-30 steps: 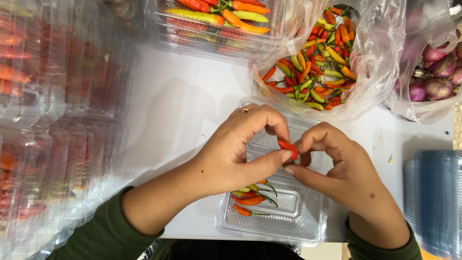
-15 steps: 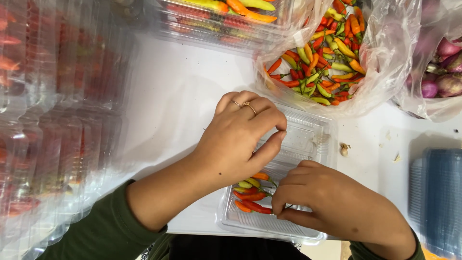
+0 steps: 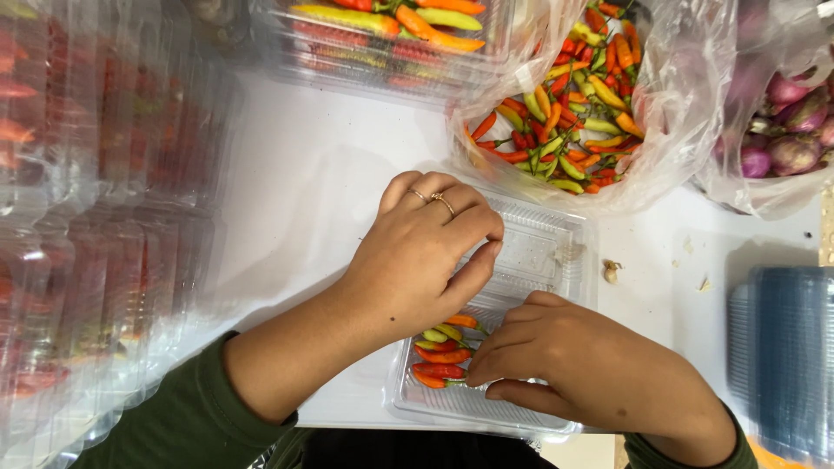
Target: The person sorts chili peppers from a bag by hand and arranges them into plastic containers, handling the peppers one at a time and moving filled containers aside.
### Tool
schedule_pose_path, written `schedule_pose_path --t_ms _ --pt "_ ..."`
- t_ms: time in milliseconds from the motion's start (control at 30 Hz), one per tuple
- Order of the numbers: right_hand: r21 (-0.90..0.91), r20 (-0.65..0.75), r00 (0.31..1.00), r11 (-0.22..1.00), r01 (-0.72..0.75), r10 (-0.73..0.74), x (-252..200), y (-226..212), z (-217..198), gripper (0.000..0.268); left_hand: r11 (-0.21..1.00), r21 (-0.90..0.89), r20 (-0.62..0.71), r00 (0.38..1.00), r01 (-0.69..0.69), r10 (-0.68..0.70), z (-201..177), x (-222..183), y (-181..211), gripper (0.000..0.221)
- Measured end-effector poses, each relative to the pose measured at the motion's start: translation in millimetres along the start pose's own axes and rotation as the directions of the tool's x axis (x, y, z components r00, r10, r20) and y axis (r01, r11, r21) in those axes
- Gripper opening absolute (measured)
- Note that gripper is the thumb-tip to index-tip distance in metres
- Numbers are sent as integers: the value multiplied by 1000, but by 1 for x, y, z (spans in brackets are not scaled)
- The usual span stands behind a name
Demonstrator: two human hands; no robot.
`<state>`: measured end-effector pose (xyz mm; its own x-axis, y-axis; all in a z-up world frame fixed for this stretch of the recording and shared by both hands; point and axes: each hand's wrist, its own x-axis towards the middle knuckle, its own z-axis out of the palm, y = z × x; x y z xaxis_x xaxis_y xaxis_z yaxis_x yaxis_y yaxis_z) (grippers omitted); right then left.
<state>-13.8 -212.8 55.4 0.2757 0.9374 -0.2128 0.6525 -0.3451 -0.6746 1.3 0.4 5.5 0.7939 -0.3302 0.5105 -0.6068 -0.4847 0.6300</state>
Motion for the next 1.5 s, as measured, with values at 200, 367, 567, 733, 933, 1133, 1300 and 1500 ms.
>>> schedule_pose_path --t_ms 200,367,567,733,933,1133,1300,1500 --pt "-27 -5 1000 1000 -9 8 -2 -3 -1 21 996 84 -16 999 -34 35 2 0 -1 8" --pt "-16 -42 999 1000 12 -13 -3 -4 -4 22 986 163 7 999 -41 41 3 -1 -1 22" --pt "34 -568 796 972 -233 210 -11 38 -27 19 981 195 39 999 -17 9 8 -2 -6 45" --pt "-93 -850 428 712 -696 306 -17 94 -21 25 977 208 128 989 43 -71 12 -2 -10 48" --pt "-90 -691 518 651 -754 504 -9 97 -23 54 974 221 163 983 52 -90 14 -2 -10 51" --pt "-142 -727 500 609 -780 471 -10 109 -17 49 975 215 178 979 59 -99 13 -1 -8 50" --pt "-86 -758 468 642 -762 454 -14 108 -17 41 971 234 174 981 47 -89 13 -3 -9 51" --pt "-64 -787 435 643 -763 438 -21 119 -14 29 978 206 169 982 46 -82 8 -1 -6 49"
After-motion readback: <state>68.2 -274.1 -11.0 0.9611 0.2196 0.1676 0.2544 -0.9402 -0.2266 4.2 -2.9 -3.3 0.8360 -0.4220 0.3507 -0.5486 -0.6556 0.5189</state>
